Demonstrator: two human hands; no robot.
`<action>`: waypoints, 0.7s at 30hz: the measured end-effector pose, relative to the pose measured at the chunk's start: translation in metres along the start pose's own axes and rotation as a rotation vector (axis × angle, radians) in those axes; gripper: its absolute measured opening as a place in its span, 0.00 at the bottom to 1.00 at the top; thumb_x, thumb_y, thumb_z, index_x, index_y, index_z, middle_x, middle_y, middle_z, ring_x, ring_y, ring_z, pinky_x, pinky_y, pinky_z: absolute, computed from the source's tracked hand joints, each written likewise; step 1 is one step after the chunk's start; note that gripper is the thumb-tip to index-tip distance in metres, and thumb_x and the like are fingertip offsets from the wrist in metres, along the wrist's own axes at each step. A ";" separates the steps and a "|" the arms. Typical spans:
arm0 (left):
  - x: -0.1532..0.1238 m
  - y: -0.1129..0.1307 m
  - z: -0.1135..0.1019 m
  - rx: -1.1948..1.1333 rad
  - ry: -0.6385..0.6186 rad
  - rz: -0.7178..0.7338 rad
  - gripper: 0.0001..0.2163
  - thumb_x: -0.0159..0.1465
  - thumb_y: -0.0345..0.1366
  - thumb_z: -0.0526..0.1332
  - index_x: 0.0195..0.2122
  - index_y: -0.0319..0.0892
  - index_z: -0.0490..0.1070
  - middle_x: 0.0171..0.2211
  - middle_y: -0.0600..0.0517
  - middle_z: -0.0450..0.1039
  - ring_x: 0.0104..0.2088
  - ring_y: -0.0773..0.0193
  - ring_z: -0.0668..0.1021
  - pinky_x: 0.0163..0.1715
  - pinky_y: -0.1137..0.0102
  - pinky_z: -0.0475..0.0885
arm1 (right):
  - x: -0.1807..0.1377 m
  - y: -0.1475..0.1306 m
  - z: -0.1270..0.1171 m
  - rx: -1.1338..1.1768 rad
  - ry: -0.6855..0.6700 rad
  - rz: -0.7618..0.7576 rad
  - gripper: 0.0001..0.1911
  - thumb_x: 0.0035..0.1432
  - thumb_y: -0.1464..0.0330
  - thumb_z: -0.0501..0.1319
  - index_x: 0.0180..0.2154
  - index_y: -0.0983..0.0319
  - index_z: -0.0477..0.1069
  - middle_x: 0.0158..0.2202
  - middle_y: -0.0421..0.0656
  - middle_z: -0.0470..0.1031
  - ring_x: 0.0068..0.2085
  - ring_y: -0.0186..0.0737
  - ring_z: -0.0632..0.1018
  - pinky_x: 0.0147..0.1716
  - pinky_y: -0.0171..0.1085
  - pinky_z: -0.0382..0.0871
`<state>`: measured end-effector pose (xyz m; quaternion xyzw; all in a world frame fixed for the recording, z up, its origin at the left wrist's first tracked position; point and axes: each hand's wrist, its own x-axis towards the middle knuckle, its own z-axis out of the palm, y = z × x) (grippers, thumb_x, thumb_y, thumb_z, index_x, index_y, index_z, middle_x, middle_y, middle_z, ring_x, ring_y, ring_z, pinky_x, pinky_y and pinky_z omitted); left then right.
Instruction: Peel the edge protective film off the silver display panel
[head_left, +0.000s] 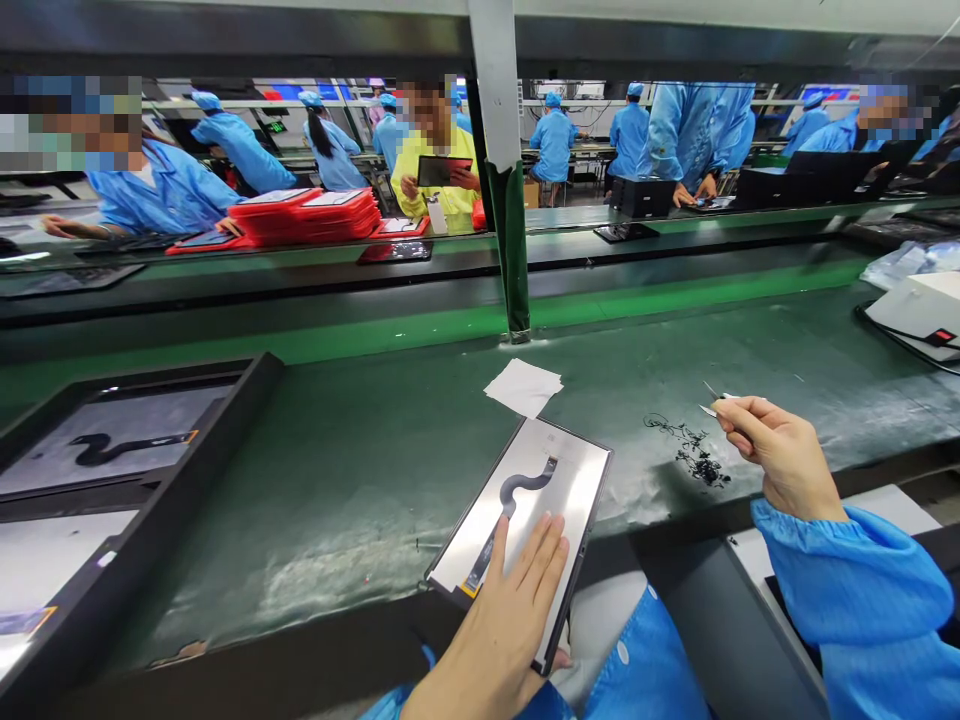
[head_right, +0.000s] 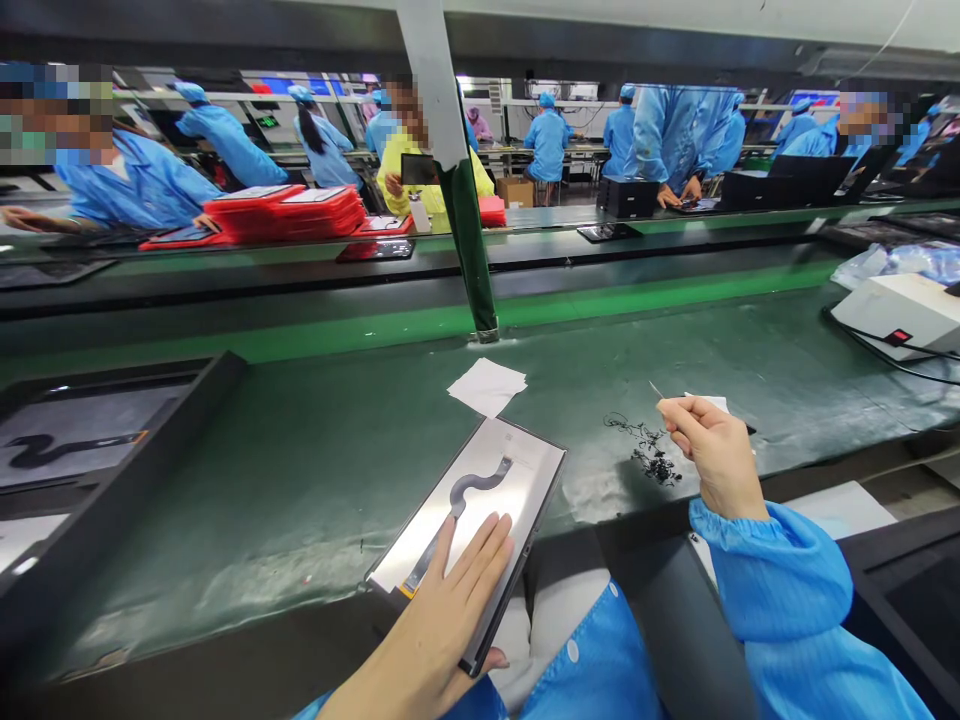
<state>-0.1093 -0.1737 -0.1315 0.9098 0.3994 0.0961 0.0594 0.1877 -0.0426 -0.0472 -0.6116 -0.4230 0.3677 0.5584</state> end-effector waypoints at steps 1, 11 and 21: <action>-0.001 -0.001 0.000 -0.023 -0.006 0.003 0.54 0.60 0.41 0.70 0.71 0.31 0.28 0.69 0.29 0.47 0.70 0.37 0.50 0.65 0.35 0.42 | -0.008 -0.002 0.001 -0.009 -0.015 -0.019 0.18 0.38 0.55 0.74 0.21 0.61 0.73 0.19 0.35 0.63 0.19 0.28 0.59 0.16 0.31 0.50; 0.022 -0.008 -0.025 -0.226 0.101 -0.016 0.21 0.69 0.40 0.62 0.60 0.40 0.64 0.71 0.39 0.49 0.71 0.43 0.46 0.65 0.37 0.47 | -0.095 -0.017 0.031 -0.024 -0.396 -0.144 0.15 0.54 0.55 0.68 0.25 0.59 0.75 0.24 0.40 0.72 0.26 0.37 0.72 0.26 0.34 0.67; 0.034 -0.007 -0.028 -0.140 0.195 0.017 0.10 0.68 0.22 0.53 0.35 0.41 0.70 0.68 0.44 0.59 0.72 0.49 0.46 0.66 0.39 0.45 | -0.150 0.093 0.047 -0.270 -0.452 -0.181 0.16 0.63 0.58 0.59 0.26 0.59 0.70 0.23 0.39 0.72 0.25 0.38 0.72 0.26 0.34 0.63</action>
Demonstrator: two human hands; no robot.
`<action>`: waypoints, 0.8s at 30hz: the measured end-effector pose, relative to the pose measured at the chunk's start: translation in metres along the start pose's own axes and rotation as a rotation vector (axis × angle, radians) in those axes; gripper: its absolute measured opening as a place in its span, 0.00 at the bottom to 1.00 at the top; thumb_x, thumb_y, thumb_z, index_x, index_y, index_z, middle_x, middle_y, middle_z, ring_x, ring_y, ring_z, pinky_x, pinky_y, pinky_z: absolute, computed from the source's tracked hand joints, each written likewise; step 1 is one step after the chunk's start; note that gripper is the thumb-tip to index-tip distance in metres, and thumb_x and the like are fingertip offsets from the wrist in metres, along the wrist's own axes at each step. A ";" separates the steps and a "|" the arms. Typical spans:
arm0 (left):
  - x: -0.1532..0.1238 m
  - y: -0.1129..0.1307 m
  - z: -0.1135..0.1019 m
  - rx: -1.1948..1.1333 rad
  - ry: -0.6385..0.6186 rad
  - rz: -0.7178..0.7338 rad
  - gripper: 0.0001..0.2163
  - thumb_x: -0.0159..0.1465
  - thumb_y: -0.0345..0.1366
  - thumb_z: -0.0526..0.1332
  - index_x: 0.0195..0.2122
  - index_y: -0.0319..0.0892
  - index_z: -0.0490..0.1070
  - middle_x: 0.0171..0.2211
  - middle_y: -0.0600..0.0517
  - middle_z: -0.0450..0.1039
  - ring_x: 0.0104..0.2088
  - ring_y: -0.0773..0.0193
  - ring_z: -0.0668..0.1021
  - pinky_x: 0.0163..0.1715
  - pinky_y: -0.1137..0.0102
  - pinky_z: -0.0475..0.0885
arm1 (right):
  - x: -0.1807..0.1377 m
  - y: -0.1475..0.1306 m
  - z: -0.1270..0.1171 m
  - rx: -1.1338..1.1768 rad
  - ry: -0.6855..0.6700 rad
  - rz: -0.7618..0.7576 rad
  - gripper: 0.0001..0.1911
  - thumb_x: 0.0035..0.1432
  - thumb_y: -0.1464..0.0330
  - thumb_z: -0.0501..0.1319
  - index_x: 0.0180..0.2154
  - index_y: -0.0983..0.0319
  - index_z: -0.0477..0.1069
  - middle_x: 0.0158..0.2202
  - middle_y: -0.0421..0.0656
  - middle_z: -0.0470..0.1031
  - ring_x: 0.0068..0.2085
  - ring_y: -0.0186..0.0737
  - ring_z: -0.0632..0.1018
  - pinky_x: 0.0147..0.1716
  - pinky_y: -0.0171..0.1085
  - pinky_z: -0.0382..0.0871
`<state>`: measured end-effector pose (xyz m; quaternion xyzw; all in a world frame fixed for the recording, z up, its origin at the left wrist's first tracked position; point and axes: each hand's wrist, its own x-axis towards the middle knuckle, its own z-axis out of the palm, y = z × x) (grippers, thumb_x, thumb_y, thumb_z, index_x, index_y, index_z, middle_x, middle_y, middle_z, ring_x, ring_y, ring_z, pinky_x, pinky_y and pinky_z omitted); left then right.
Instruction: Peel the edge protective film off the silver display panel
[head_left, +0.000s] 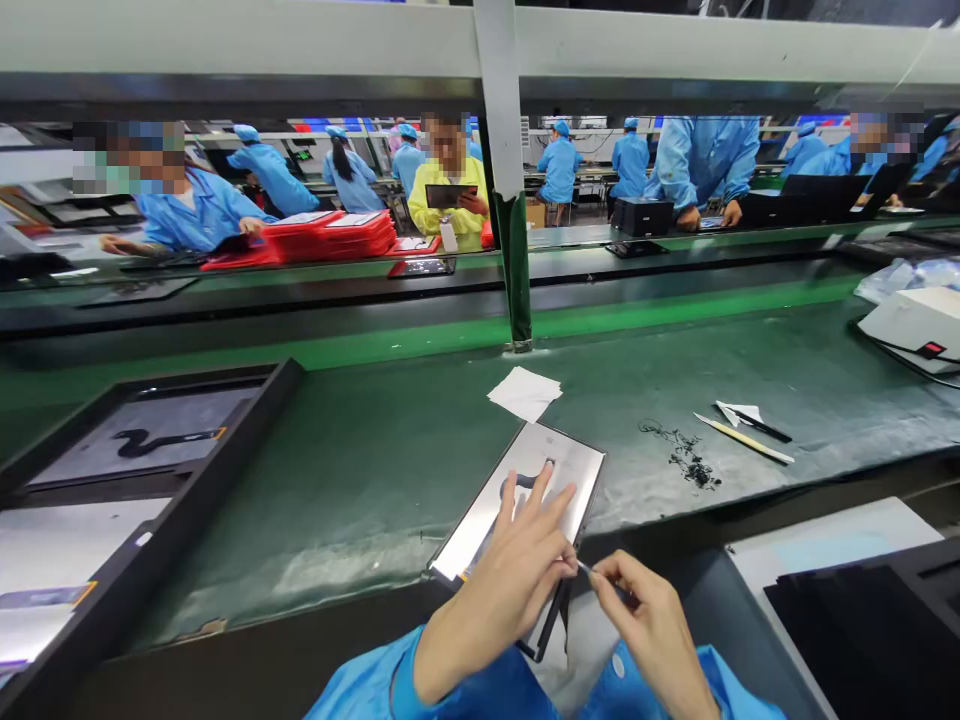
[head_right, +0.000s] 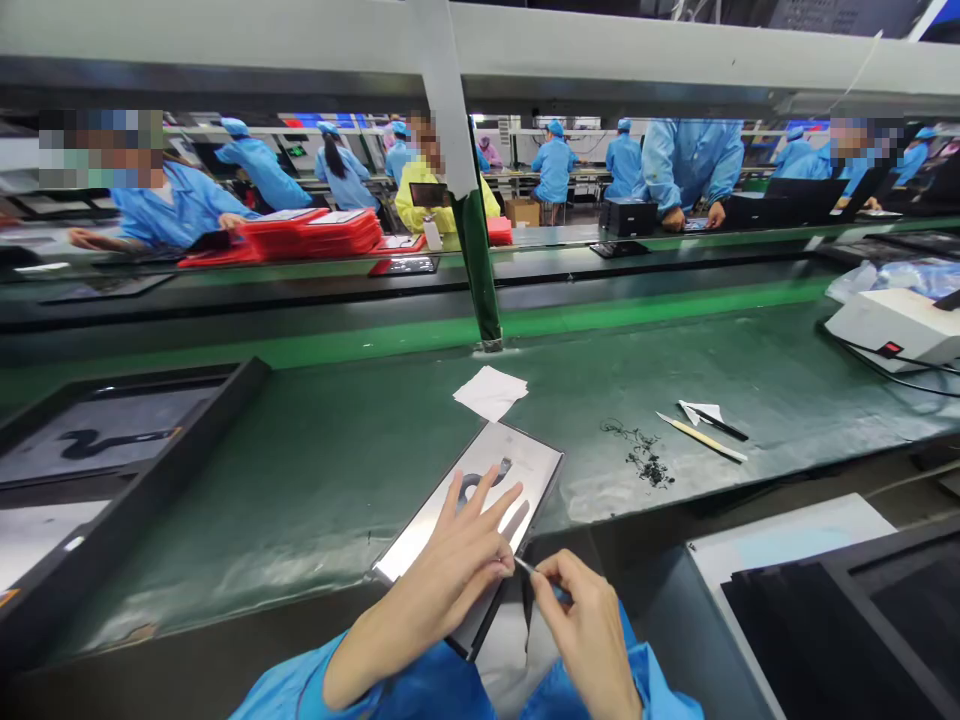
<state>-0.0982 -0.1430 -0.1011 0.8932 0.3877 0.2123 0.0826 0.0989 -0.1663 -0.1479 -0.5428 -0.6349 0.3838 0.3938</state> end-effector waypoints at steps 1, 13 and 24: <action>0.003 0.000 0.000 -0.008 -0.003 -0.005 0.11 0.68 0.22 0.52 0.35 0.41 0.70 0.68 0.44 0.59 0.72 0.49 0.46 0.66 0.39 0.46 | -0.005 0.003 0.004 -0.003 -0.019 -0.012 0.16 0.63 0.58 0.59 0.25 0.59 0.70 0.23 0.39 0.71 0.25 0.38 0.72 0.26 0.34 0.63; -0.024 0.004 0.028 0.439 0.092 0.011 0.10 0.67 0.24 0.55 0.28 0.40 0.66 0.64 0.36 0.64 0.72 0.42 0.43 0.65 0.34 0.34 | -0.018 0.021 0.031 0.434 -0.020 0.244 0.27 0.54 0.42 0.63 0.25 0.60 0.69 0.20 0.35 0.59 0.23 0.35 0.62 0.24 0.34 0.56; 0.011 -0.008 0.029 0.354 0.004 0.041 0.08 0.69 0.24 0.53 0.34 0.38 0.68 0.65 0.34 0.61 0.71 0.42 0.48 0.65 0.33 0.38 | -0.018 0.032 0.030 0.412 -0.038 0.206 0.25 0.56 0.45 0.63 0.26 0.61 0.70 0.22 0.35 0.61 0.24 0.35 0.62 0.24 0.34 0.57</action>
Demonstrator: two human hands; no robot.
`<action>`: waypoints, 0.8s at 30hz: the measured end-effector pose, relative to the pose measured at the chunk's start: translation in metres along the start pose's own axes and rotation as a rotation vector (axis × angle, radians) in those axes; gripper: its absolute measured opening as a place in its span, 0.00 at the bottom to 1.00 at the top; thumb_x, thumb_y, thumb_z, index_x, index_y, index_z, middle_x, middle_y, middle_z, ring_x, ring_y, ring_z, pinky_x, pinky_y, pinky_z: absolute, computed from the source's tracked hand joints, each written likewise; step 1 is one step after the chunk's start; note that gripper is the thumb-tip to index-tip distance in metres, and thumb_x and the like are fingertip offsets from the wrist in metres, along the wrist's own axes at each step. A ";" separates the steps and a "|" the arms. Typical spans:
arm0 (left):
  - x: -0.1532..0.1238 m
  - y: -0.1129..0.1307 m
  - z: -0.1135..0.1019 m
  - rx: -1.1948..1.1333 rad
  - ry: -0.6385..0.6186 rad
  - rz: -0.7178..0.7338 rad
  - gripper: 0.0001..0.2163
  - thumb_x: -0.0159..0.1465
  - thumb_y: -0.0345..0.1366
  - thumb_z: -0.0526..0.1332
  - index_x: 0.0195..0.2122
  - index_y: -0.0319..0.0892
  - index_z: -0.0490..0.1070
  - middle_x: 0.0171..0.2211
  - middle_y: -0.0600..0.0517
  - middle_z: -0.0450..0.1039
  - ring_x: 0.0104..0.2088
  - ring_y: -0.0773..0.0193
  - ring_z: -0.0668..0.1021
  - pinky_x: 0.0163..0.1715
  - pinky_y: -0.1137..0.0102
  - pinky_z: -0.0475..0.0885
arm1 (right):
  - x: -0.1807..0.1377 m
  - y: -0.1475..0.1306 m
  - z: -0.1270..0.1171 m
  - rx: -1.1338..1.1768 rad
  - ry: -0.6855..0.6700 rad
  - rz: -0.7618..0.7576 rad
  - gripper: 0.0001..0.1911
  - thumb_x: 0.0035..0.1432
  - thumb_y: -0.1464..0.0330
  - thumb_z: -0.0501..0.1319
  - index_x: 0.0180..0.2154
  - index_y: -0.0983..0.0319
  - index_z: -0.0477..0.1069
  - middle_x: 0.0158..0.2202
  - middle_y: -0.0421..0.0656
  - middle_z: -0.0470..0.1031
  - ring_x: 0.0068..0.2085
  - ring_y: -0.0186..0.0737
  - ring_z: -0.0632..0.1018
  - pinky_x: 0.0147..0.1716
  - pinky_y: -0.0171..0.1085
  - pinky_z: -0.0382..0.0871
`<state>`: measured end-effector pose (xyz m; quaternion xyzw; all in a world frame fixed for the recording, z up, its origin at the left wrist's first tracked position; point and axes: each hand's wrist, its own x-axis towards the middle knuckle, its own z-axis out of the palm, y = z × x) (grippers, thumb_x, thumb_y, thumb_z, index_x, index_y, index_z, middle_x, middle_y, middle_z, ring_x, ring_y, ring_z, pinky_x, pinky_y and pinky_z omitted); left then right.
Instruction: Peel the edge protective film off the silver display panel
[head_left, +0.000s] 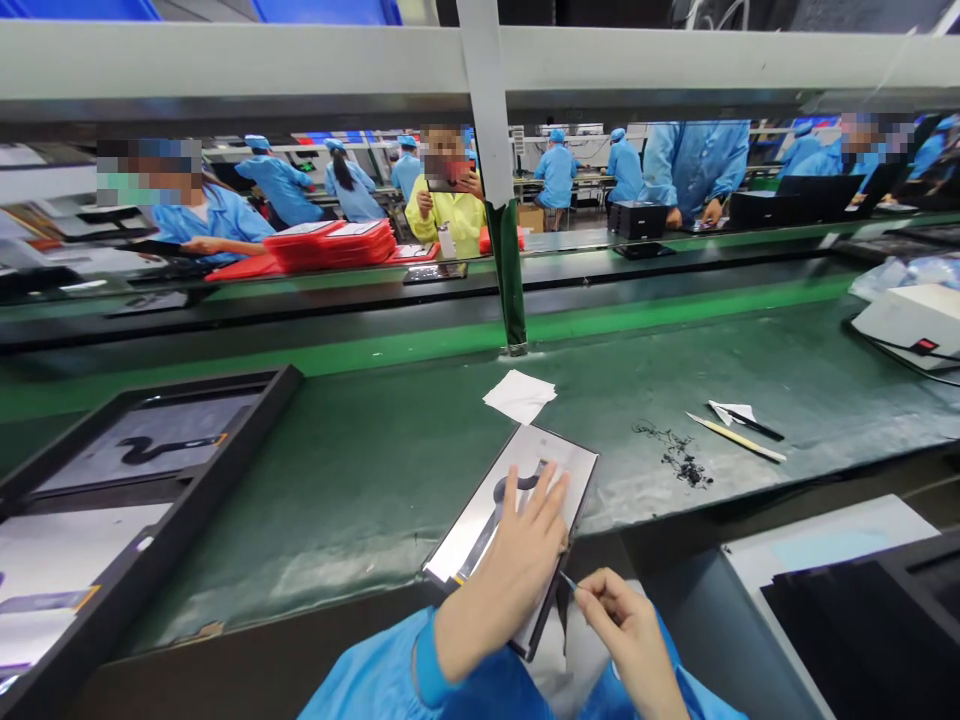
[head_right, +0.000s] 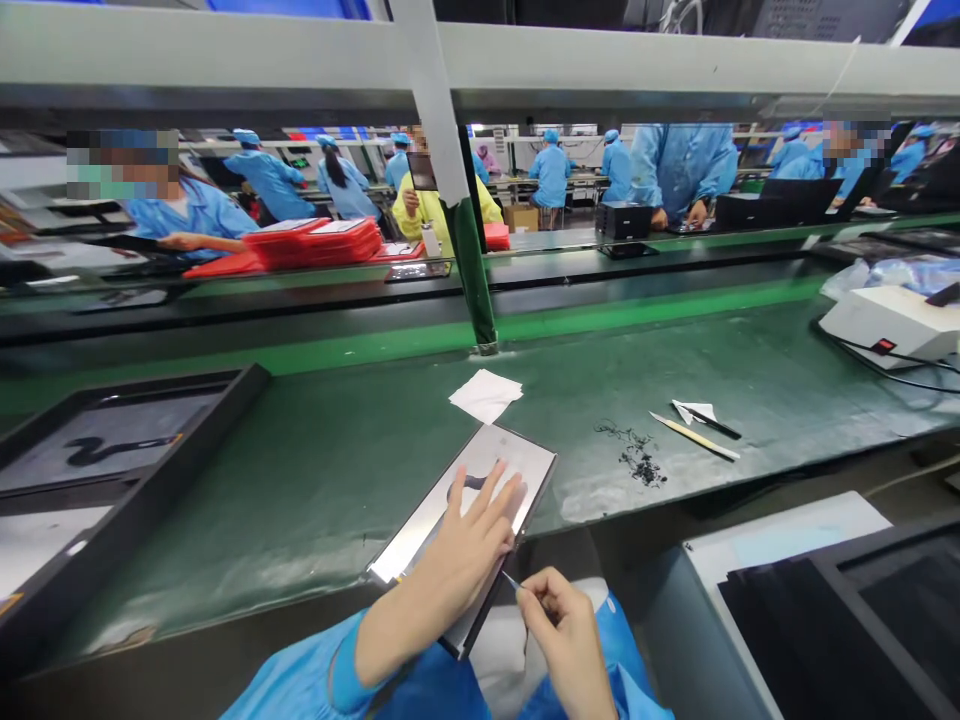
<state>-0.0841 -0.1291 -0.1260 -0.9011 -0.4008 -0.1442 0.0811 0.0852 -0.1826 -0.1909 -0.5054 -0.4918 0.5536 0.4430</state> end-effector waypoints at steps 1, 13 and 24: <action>-0.007 0.000 0.002 0.028 0.023 -0.019 0.09 0.69 0.24 0.53 0.32 0.38 0.68 0.65 0.33 0.62 0.71 0.41 0.47 0.64 0.33 0.36 | 0.001 0.001 0.001 0.015 0.007 0.010 0.25 0.55 0.45 0.63 0.26 0.61 0.70 0.21 0.35 0.60 0.23 0.34 0.62 0.23 0.34 0.57; 0.016 0.006 -0.015 -0.155 -0.095 0.091 0.08 0.67 0.21 0.52 0.36 0.39 0.67 0.64 0.35 0.62 0.71 0.44 0.50 0.65 0.34 0.47 | -0.004 -0.005 -0.003 -0.005 -0.060 0.018 0.25 0.58 0.45 0.60 0.28 0.61 0.69 0.22 0.35 0.60 0.24 0.34 0.61 0.24 0.33 0.56; -0.038 0.010 -0.020 -0.188 -0.025 -0.106 0.11 0.69 0.22 0.48 0.34 0.40 0.66 0.67 0.41 0.60 0.72 0.46 0.48 0.66 0.37 0.47 | 0.001 -0.026 -0.012 -0.055 -0.206 0.067 0.31 0.59 0.40 0.55 0.28 0.61 0.71 0.20 0.37 0.63 0.21 0.34 0.62 0.22 0.34 0.54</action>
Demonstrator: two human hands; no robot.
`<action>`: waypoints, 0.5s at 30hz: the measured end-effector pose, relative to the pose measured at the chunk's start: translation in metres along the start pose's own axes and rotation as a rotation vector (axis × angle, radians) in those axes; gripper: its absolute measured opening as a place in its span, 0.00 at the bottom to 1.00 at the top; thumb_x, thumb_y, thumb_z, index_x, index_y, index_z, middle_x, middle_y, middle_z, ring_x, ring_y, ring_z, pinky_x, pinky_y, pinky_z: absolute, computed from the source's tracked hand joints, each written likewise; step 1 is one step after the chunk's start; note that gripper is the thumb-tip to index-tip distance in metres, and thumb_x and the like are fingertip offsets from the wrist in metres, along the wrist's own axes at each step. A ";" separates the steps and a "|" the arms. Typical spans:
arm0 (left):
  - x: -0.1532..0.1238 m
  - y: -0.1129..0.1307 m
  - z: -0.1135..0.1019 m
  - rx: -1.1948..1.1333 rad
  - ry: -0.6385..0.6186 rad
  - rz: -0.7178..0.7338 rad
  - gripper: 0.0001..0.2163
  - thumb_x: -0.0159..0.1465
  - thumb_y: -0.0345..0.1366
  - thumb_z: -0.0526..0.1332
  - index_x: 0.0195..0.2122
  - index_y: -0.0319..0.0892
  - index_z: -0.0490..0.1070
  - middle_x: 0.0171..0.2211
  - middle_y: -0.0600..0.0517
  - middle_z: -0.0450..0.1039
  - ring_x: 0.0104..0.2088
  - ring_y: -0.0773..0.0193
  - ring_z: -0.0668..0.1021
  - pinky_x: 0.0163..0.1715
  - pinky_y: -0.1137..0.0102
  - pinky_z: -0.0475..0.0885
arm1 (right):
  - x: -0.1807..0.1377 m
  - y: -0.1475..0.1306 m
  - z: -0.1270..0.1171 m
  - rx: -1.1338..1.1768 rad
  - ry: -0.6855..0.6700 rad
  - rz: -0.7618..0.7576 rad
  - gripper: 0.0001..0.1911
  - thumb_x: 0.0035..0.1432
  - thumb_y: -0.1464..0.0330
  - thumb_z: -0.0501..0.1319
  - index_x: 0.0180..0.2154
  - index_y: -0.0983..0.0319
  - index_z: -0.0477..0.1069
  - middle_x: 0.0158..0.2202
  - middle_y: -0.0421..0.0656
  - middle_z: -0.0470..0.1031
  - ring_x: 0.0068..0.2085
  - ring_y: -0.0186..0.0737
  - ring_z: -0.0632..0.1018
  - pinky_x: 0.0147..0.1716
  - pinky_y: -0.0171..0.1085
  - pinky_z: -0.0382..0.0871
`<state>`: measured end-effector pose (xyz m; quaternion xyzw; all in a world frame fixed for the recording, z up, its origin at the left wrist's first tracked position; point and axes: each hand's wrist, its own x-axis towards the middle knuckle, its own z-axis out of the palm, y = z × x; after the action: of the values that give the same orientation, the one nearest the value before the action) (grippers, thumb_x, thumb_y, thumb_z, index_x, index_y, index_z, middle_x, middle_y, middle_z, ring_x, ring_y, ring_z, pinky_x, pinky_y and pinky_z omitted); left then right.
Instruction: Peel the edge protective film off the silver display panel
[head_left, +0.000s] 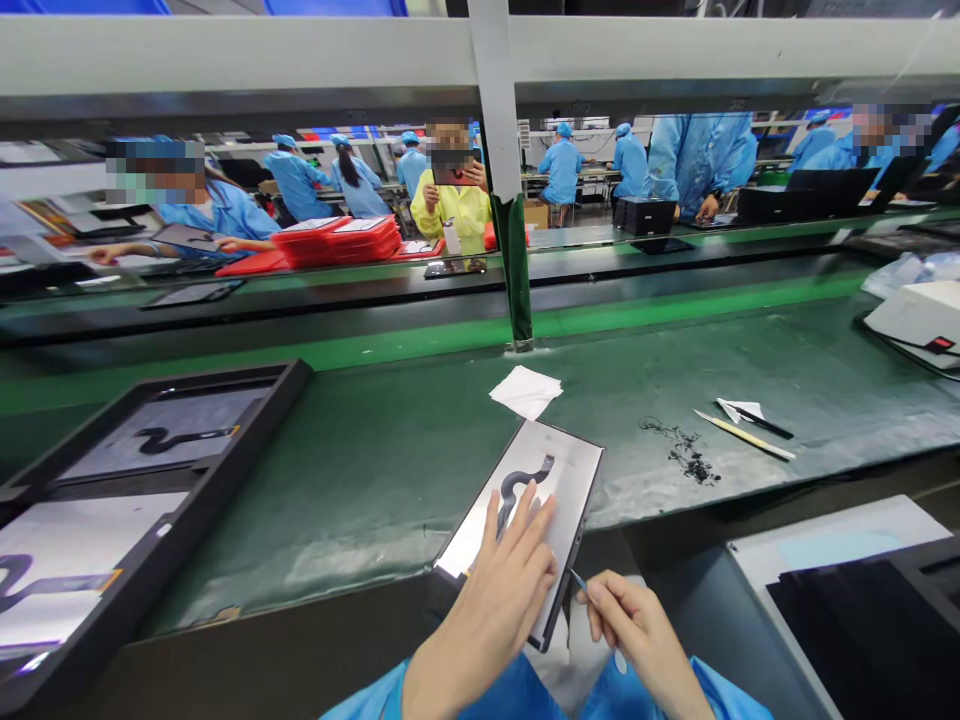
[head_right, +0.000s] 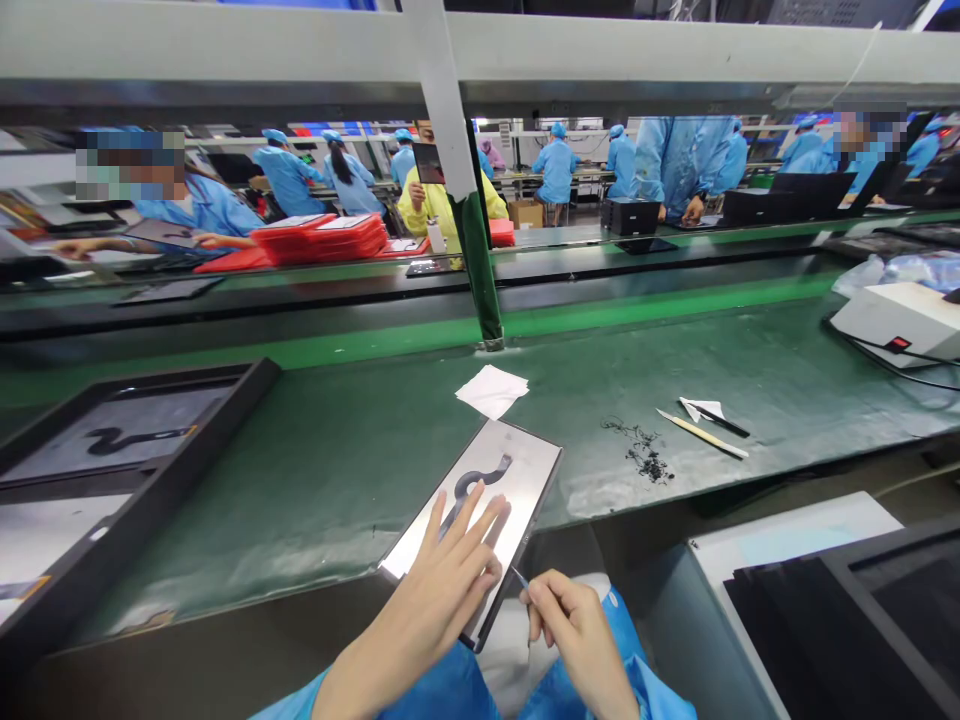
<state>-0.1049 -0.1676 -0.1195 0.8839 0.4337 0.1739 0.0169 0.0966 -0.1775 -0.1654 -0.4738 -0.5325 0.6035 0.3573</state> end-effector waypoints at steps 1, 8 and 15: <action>-0.006 0.002 0.001 -0.001 0.007 0.002 0.11 0.70 0.24 0.49 0.36 0.40 0.67 0.67 0.41 0.60 0.72 0.46 0.49 0.66 0.38 0.47 | 0.000 0.000 -0.001 -0.013 0.004 -0.015 0.31 0.59 0.40 0.55 0.27 0.61 0.71 0.21 0.37 0.64 0.22 0.34 0.63 0.22 0.34 0.55; -0.041 0.002 0.022 -0.019 0.032 0.043 0.48 0.57 0.56 0.68 0.69 0.34 0.49 0.66 0.32 0.60 0.69 0.41 0.57 0.65 0.42 0.55 | 0.004 -0.001 -0.003 0.013 -0.036 0.046 0.31 0.56 0.39 0.58 0.29 0.61 0.71 0.20 0.33 0.55 0.21 0.32 0.56 0.21 0.34 0.48; -0.044 -0.002 0.033 -0.004 0.048 0.033 0.38 0.58 0.17 0.53 0.70 0.35 0.47 0.68 0.41 0.57 0.70 0.50 0.55 0.66 0.42 0.53 | 0.006 -0.002 -0.006 0.086 -0.051 0.096 0.29 0.54 0.40 0.62 0.28 0.60 0.69 0.19 0.32 0.53 0.22 0.31 0.54 0.21 0.34 0.45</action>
<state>-0.1206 -0.1964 -0.1639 0.8866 0.4189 0.1961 0.0054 0.1006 -0.1702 -0.1647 -0.4673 -0.4917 0.6542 0.3344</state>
